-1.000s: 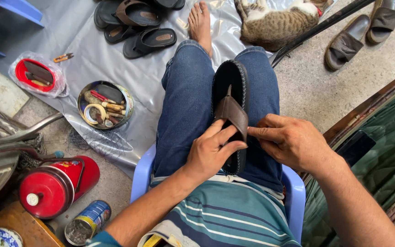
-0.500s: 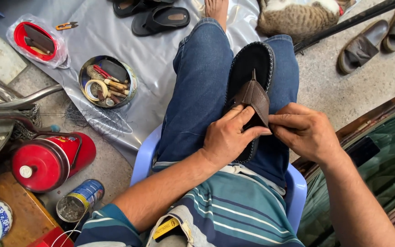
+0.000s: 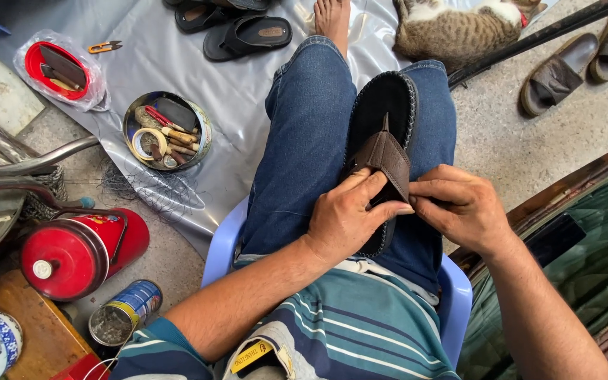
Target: Hand-stitching the leather strap of a sandal for repair.
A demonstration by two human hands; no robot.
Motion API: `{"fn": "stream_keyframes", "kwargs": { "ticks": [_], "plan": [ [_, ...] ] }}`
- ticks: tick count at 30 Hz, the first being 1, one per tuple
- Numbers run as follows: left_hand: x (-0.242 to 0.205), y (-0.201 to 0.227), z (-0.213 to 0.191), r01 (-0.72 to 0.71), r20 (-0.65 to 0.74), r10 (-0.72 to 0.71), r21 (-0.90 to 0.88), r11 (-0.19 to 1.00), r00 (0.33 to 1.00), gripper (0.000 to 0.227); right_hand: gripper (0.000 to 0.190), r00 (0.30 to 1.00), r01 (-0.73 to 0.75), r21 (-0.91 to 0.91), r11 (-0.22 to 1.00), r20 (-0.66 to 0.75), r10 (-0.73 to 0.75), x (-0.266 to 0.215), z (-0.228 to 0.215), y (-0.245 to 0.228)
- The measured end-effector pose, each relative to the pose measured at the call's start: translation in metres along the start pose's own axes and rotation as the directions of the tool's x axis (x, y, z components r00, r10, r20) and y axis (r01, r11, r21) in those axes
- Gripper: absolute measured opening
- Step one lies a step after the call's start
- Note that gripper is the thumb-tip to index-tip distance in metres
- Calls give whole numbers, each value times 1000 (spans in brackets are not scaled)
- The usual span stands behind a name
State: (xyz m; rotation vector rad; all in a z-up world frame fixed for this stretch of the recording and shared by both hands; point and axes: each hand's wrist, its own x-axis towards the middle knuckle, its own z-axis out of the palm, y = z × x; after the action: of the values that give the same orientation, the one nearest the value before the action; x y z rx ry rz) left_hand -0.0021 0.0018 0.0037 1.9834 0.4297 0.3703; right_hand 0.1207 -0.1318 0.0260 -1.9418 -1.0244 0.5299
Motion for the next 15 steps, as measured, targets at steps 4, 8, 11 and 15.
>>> {"fn": "stream_keyframes", "kwargs": {
  "ticks": [4, 8, 11, 15],
  "plan": [
    [0, -4, -1, 32, 2, -32, -59, 998, 999, 39, 16, 1000, 20, 3, 1000, -6, -20, 2, 2, -5],
    [0, -5, -4, 55, 16, -54, -114, 992, 998, 40, 10, 999, 42, -27, 999, 0, -42, 4, 4, -7],
    [-1, -7, 0, 45, -1, -45, -95, 994, 999, 40, 9, 1000, 27, -48, 998, -12, -28, 3, 5, -5],
    [-4, -8, 4, 31, -19, -33, -61, 998, 999, 41, 11, 1000, -3, -40, 999, -5, 3, 4, 5, -6]
  ]
}}
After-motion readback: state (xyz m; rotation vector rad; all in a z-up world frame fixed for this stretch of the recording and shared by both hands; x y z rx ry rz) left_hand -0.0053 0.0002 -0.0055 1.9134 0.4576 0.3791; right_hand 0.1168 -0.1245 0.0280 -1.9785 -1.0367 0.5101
